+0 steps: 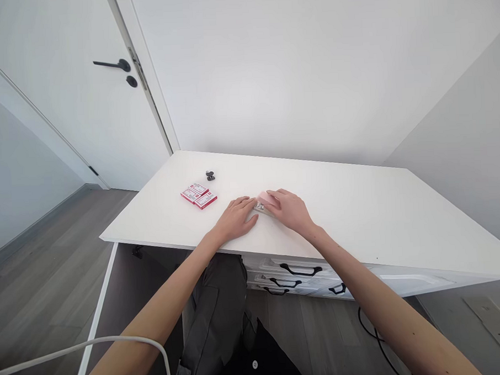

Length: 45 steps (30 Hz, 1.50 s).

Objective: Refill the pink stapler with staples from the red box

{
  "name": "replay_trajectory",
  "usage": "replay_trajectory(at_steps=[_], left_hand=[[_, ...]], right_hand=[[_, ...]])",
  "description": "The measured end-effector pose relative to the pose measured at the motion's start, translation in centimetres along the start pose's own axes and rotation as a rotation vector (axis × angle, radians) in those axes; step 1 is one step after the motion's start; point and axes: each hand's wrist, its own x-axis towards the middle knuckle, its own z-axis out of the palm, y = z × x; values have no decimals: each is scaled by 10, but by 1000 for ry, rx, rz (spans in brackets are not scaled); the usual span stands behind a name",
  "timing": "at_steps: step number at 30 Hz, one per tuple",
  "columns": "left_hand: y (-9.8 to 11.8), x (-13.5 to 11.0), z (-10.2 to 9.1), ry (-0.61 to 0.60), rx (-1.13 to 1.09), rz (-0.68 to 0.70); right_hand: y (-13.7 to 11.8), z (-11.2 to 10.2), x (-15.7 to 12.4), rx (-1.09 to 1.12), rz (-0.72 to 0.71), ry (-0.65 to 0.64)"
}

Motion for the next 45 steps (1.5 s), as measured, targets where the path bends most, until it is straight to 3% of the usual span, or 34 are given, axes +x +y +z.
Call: replay_trajectory(at_steps=[4,12,15,21,27,29,35,45], left_hand=[[-1,-1,1,87,35,-52],[-1,-2,0,231,133,-125],[-3,-6,-5,251,170,-171],[-24,-27,-27,308,217,-327],[-45,-46,-42,293,315,-439],[-45,-49,-44,240,315,-395],[-22,-49,-47,61,197,-79],[35,-13,-15,-60,31,55]], right_hand=[[16,3,-23,79,6,109],[40,-1,-58,75,237,149],[46,-5,-68,98,310,109],[62,-11,-83,178,127,-70],[68,-13,-82,276,138,-88],[68,-14,-81,310,139,-89],[66,-16,-80,351,126,-99],[59,-22,-77,322,117,-118]])
